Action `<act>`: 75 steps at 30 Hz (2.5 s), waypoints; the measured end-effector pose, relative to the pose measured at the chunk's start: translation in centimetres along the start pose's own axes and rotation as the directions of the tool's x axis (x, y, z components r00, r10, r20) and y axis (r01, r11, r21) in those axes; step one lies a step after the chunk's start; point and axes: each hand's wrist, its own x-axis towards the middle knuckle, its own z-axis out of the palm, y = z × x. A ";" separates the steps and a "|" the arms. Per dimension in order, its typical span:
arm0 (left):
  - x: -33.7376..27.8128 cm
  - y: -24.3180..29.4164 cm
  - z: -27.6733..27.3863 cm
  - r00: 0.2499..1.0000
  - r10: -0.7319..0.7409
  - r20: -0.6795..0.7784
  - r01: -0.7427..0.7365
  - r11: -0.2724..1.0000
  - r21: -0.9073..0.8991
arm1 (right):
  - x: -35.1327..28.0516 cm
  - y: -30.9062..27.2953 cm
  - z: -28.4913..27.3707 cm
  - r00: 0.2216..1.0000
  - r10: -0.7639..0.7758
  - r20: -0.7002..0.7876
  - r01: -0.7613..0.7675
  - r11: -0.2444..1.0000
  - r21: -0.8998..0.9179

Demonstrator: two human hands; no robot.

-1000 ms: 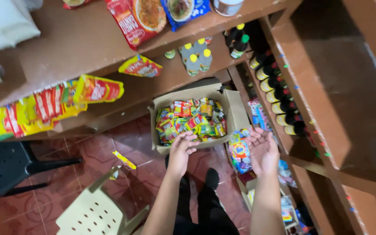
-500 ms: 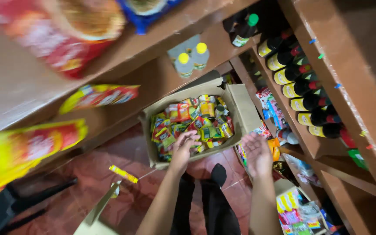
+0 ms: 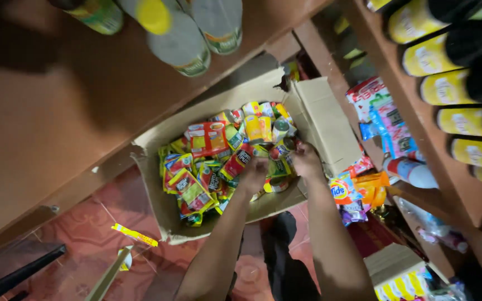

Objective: Organize canned goods and condiment packets on store shelves by transferring them from a floor-level box.

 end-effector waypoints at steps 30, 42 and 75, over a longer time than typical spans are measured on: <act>-4.3 11.1 22.5 0.968 0.173 0.183 -0.225 0.271 0.936 | -4.6 -9.3 1.4 0.952 -0.266 -0.150 0.225 0.943 -0.243; -10.5 10.7 23.0 0.999 0.021 0.034 -0.036 0.821 0.570 | -3.5 -6.3 2.1 0.964 -0.265 -0.021 0.265 0.955 0.135; -12.0 8.4 17.4 0.983 0.075 -0.167 0.040 0.802 0.596 | -1.2 0.2 1.2 0.954 0.280 -0.109 -0.292 0.778 -0.556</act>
